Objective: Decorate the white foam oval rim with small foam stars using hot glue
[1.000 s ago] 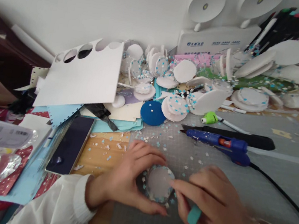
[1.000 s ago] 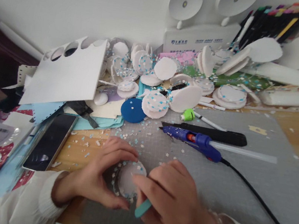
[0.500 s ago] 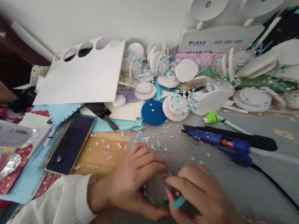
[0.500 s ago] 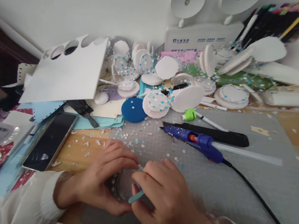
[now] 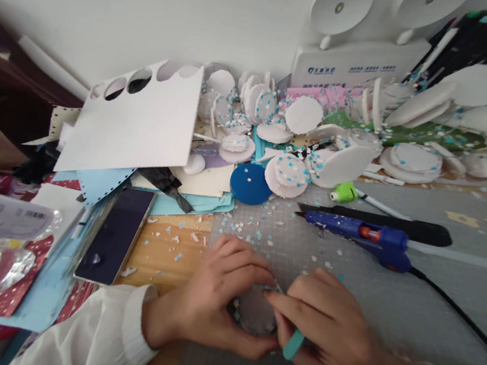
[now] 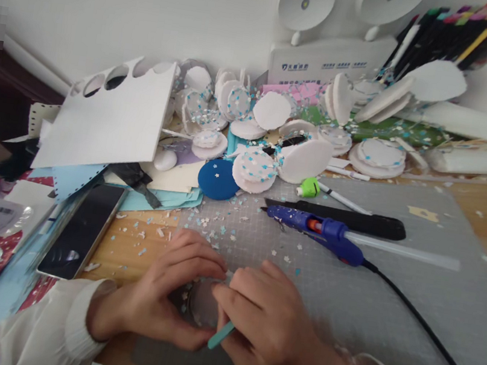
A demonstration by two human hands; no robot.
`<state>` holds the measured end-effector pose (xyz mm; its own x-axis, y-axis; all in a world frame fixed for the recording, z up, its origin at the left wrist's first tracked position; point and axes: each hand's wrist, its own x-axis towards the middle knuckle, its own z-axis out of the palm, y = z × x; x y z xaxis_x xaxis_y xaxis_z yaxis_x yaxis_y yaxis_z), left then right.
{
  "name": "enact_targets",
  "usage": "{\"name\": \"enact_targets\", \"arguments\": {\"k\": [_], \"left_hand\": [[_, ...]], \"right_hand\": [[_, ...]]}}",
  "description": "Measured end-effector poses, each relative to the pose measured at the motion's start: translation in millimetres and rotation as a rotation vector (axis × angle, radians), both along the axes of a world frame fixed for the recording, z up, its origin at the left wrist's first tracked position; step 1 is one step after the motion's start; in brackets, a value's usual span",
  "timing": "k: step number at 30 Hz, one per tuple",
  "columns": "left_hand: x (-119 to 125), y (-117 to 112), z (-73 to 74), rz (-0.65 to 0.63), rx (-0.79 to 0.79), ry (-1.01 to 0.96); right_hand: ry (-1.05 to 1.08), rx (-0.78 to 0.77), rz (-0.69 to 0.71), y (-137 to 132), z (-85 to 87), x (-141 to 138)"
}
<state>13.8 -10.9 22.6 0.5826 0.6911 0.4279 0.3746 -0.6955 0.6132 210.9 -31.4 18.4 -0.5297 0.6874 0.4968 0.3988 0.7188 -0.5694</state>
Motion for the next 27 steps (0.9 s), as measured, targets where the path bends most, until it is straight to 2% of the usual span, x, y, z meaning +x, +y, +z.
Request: {"name": "enact_targets", "arguments": {"k": [9,12,15,20,23,27], "left_hand": [[-1,0,-0.8,-0.015,-0.045,-0.026],[-2,0,-2.9,-0.035,-0.077,-0.044],[-3,2,-5.1,-0.034,-0.105,-0.086],[-6,5,-3.9,-0.020,-0.148,-0.112],[-6,5,-1.9,-0.012,-0.163,-0.118],[-6,5,-1.3,-0.010,-0.179,-0.125]], "right_hand": [[-0.043,-0.001,0.042,2,0.3,2],[-0.014,0.054,0.024,2,0.0,5],[0.004,0.126,-0.031,4,4.6,13],[0.009,0.096,-0.173,7,10.5,32],[-0.007,0.108,-0.286,6,4.2,38],[-0.005,0.075,-0.319,2,-8.2,42]]}}
